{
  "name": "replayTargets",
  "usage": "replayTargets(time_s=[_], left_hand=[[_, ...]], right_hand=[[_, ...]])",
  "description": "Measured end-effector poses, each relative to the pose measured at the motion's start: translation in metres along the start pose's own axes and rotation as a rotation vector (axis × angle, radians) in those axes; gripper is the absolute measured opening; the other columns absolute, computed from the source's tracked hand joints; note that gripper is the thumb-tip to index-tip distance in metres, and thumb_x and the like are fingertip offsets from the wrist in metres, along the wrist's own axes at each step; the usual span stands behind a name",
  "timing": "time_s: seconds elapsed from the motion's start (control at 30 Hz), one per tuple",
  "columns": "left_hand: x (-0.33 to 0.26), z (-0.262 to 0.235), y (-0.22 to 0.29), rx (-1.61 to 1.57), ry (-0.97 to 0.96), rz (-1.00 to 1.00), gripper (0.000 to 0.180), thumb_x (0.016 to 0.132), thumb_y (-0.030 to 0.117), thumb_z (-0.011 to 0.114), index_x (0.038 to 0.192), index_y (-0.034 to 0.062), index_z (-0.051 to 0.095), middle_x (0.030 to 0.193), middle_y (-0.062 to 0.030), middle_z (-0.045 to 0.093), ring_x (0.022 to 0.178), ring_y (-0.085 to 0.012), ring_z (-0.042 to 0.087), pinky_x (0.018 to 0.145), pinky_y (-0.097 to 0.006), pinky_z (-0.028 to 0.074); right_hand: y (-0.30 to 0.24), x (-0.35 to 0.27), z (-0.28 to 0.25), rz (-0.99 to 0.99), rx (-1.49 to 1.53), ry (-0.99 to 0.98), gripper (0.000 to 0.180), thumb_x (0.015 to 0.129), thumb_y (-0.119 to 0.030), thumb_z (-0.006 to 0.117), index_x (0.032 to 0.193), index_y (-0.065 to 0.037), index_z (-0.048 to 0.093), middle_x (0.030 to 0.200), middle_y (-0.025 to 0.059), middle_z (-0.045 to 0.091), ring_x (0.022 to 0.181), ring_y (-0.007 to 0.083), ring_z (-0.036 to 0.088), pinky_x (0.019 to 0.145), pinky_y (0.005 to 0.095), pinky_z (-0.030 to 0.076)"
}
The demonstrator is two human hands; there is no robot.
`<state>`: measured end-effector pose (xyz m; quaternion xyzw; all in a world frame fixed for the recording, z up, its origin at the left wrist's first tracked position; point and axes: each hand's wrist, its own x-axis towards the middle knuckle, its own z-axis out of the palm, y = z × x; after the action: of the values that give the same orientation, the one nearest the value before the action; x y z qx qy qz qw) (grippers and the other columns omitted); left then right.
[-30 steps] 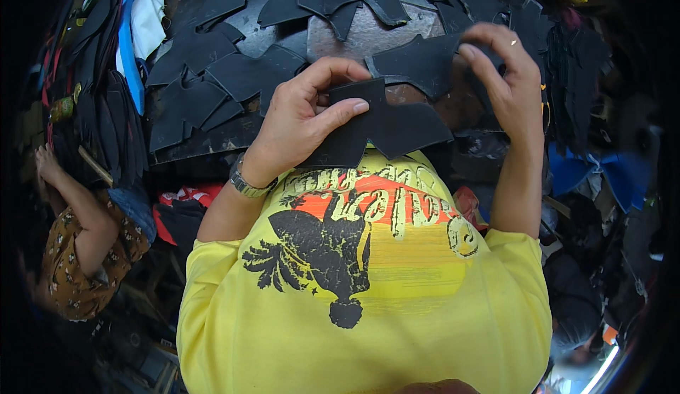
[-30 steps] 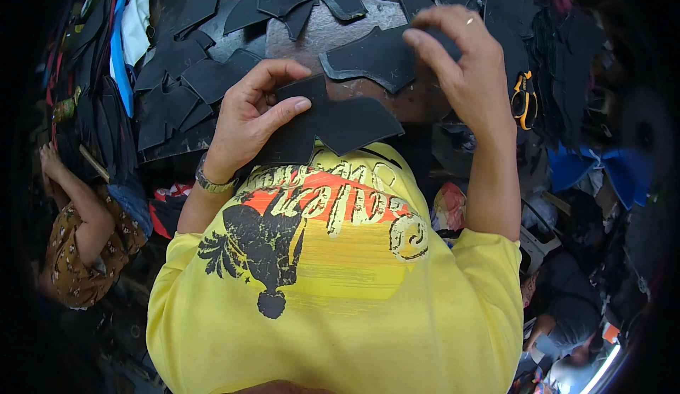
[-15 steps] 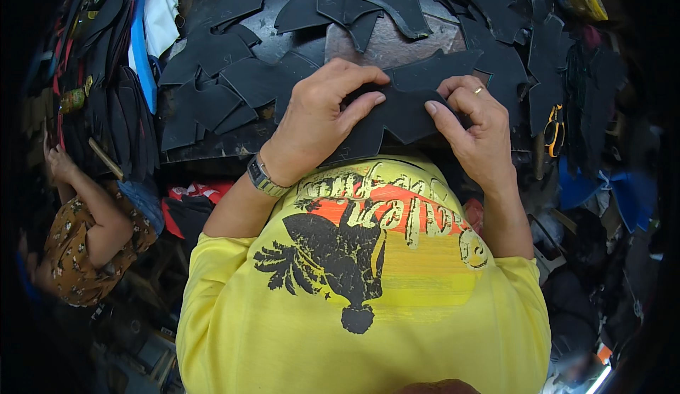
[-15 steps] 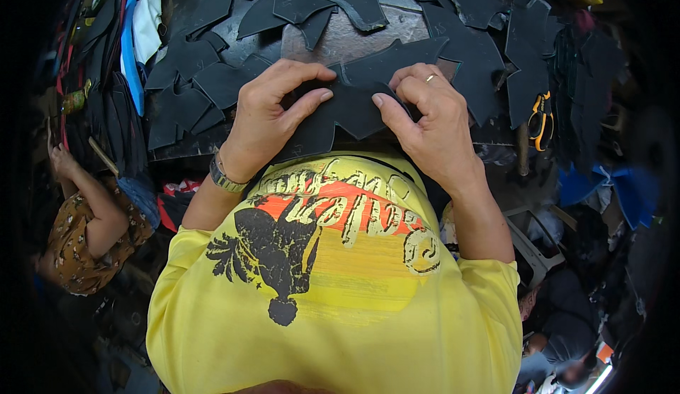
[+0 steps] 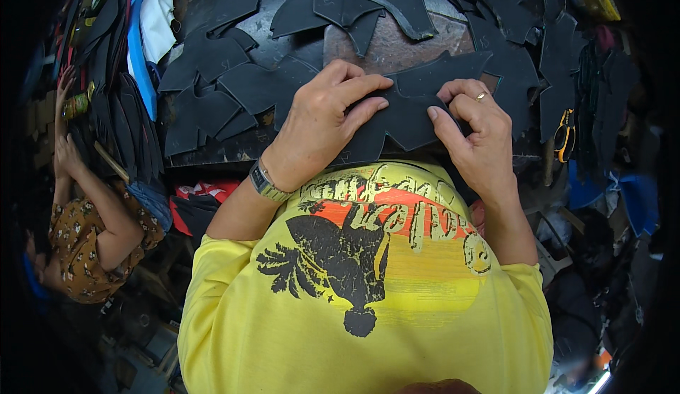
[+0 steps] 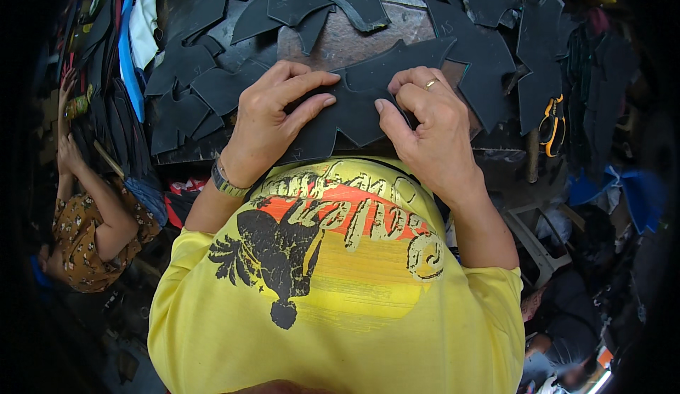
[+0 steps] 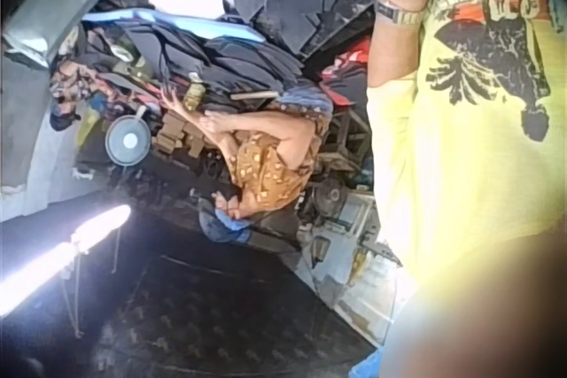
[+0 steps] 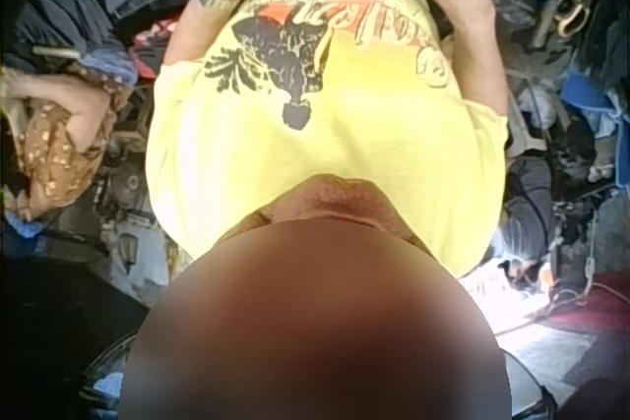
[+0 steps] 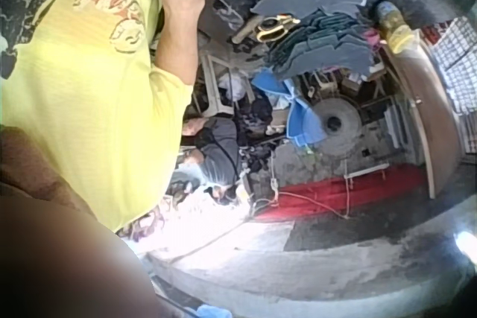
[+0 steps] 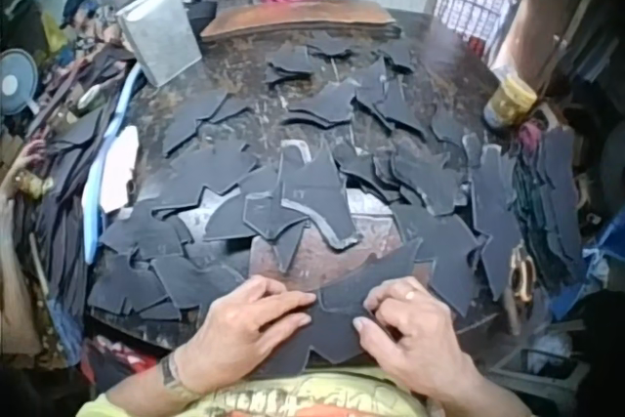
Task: The person repeatedly picks up black leather pieces from a cluttered workbench, inspects them by hand, and places them back down. The person also uses a small metal tool to press or adjust some pieces. The task appears to be sorting or organizing the leather pieces.
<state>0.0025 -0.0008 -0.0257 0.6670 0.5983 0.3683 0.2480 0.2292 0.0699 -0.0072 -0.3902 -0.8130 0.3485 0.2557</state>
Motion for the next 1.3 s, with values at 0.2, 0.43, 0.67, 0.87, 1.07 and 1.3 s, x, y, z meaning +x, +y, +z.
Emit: replayTargets(time_s=[0.2,0.43,0.67,0.87,1.07,1.3], left_hand=[[0.000,0.002,0.003,0.018,0.007,-0.007,0.025,0.087,0.009,0.079,0.112,0.0060,0.075,0.096,-0.0117,0.065,0.083,-0.0292,0.069,0.074,-0.038,0.056],[0.000,0.003,0.002,0.033,-0.009,-0.009,0.026,0.087,0.009,0.079,0.113,0.0060,0.075,0.098,-0.0116,0.065,0.085,-0.0303,0.070,0.074,-0.038,0.057],[-0.003,0.004,0.010,0.203,-0.053,-0.003,0.029,0.087,0.011,0.081,0.116,0.0096,0.077,0.103,-0.0080,0.068,0.083,-0.0232,0.071,0.069,-0.032,0.057],[-0.005,-0.007,0.011,0.475,-0.072,0.227,0.036,0.087,0.012,0.078,0.123,0.0102,0.074,0.124,-0.0072,0.068,0.112,-0.0265,0.068,0.093,-0.038,0.054],[-0.005,-0.016,-0.003,0.400,-0.289,0.312,0.050,0.084,0.011,0.074,0.134,0.0063,0.066,0.141,-0.0098,0.061,0.132,-0.0259,0.056,0.108,-0.042,0.045],[-0.006,-0.019,0.001,0.513,-0.389,0.329,0.054,0.093,0.012,0.062,0.146,0.0084,0.057,0.148,-0.0113,0.056,0.136,-0.0258,0.053,0.114,-0.043,0.041]], right_hand=[[0.000,0.000,0.000,0.012,0.022,0.009,0.021,0.082,-0.004,0.076,0.074,0.005,0.058,0.092,0.0166,0.069,0.088,0.0323,0.067,0.077,0.0398,0.052],[0.003,0.001,0.001,-0.001,-0.004,0.000,0.024,0.085,-0.003,0.076,0.075,0.003,0.056,0.095,0.0130,0.069,0.080,0.0204,0.063,0.071,0.0313,0.048],[-0.001,0.000,0.003,0.004,-0.021,-0.005,0.018,0.082,-0.003,0.075,0.076,0.006,0.061,0.093,0.0160,0.067,0.088,0.0323,0.066,0.077,0.0400,0.052],[-0.001,0.001,0.003,-0.026,-0.072,-0.022,0.017,0.083,-0.003,0.075,0.079,0.007,0.062,0.095,0.0161,0.066,0.088,0.0331,0.065,0.077,0.0408,0.052],[-0.001,-0.002,-0.002,-0.110,-0.104,-0.048,0.019,0.083,-0.006,0.079,0.083,0.005,0.063,0.095,0.0154,0.064,0.089,0.0325,0.064,0.076,0.0410,0.052],[-0.010,-0.023,0.001,-0.114,-0.362,0.013,0.019,0.081,-0.009,0.083,0.085,0.000,0.066,0.085,0.0119,0.060,0.079,0.0296,0.062,0.067,0.0416,0.049]])
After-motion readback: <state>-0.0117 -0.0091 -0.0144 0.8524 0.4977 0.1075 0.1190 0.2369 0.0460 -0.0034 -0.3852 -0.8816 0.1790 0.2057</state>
